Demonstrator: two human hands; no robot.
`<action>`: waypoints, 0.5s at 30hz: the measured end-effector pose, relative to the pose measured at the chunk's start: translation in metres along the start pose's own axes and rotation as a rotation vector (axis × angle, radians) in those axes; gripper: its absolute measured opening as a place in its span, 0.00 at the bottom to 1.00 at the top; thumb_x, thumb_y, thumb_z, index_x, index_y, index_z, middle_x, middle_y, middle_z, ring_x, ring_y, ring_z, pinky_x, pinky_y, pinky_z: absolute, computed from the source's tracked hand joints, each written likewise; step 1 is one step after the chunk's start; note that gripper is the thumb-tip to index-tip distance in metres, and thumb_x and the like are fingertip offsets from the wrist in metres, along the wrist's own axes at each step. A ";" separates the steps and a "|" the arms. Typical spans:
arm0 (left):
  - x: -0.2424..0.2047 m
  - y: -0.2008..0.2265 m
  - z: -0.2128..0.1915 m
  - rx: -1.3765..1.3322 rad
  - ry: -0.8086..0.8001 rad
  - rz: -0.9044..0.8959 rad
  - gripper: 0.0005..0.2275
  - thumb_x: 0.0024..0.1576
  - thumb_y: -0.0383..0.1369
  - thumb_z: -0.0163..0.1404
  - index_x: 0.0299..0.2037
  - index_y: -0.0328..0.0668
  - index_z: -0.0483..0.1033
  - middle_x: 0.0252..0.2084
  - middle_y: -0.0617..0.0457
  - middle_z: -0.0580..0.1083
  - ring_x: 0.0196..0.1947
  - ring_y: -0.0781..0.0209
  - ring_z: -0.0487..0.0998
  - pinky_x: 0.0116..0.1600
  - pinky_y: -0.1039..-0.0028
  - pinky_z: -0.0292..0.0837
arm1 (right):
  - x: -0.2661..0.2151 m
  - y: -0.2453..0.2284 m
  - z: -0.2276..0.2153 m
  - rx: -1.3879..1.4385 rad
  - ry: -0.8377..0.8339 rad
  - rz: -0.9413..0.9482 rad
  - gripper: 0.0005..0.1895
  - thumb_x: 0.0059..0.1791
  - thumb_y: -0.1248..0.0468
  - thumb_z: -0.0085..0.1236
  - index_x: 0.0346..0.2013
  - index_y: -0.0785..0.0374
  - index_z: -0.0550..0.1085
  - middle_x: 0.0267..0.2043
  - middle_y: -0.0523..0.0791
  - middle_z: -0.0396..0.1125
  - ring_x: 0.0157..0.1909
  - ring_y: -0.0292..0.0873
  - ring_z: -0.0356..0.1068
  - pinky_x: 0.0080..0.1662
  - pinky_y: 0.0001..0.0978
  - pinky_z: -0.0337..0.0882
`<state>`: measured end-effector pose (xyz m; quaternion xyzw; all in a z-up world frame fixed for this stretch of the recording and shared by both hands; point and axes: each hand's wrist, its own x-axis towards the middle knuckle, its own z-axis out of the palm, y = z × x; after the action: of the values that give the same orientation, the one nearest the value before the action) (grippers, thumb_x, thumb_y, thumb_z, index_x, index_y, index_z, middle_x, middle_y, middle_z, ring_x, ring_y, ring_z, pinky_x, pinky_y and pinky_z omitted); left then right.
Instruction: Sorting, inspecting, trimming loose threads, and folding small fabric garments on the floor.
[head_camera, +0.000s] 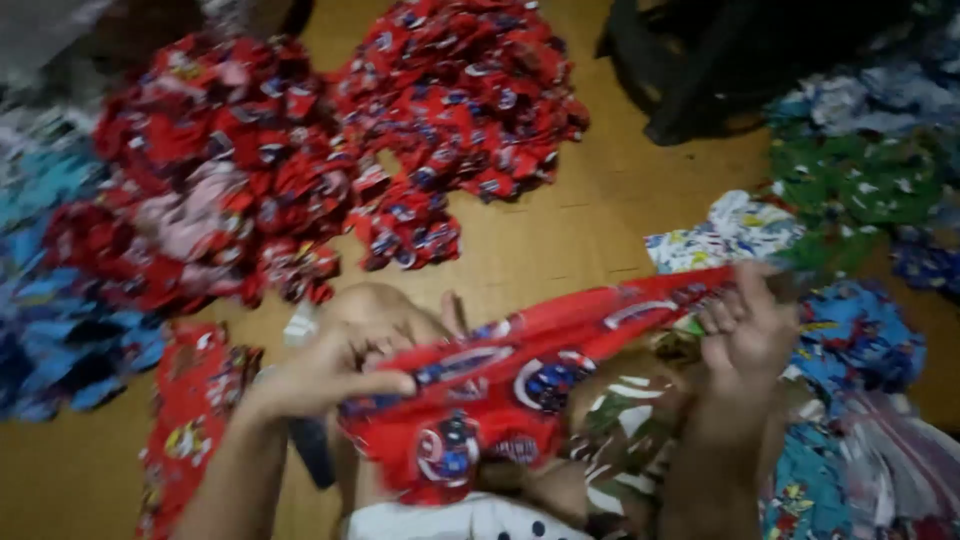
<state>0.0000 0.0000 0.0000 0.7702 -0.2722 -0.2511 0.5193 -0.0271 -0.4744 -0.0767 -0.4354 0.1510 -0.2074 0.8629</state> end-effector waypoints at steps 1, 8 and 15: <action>-0.003 0.007 -0.008 -0.003 0.017 -0.011 0.06 0.50 0.32 0.65 0.28 0.41 0.82 0.18 0.60 0.69 0.16 0.70 0.65 0.21 0.80 0.60 | -0.002 0.016 0.025 -0.002 -0.013 0.015 0.04 0.56 0.61 0.58 0.38 0.49 0.72 0.17 0.33 0.51 0.17 0.28 0.48 0.23 0.23 0.47; -0.048 -0.120 -0.035 0.577 0.632 -0.068 0.20 0.54 0.37 0.64 0.51 0.33 0.76 0.50 0.33 0.76 0.53 0.32 0.76 0.55 0.49 0.67 | -0.052 0.157 0.125 -0.503 -0.171 0.218 0.09 0.51 0.60 0.60 0.43 0.58 0.72 0.22 0.48 0.69 0.10 0.35 0.60 0.14 0.20 0.54; -0.132 -0.191 0.052 -0.283 1.051 -0.324 0.22 0.55 0.34 0.62 0.60 0.44 0.73 0.58 0.43 0.75 0.60 0.48 0.75 0.64 0.61 0.70 | -0.092 0.237 0.056 -0.887 -0.339 0.194 0.11 0.47 0.59 0.72 0.40 0.58 0.81 0.16 0.44 0.70 0.12 0.34 0.64 0.19 0.23 0.64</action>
<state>-0.1006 0.1149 -0.1822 0.7466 0.1806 0.0555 0.6379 -0.0287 -0.2637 -0.2298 -0.7730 0.1221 0.0323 0.6217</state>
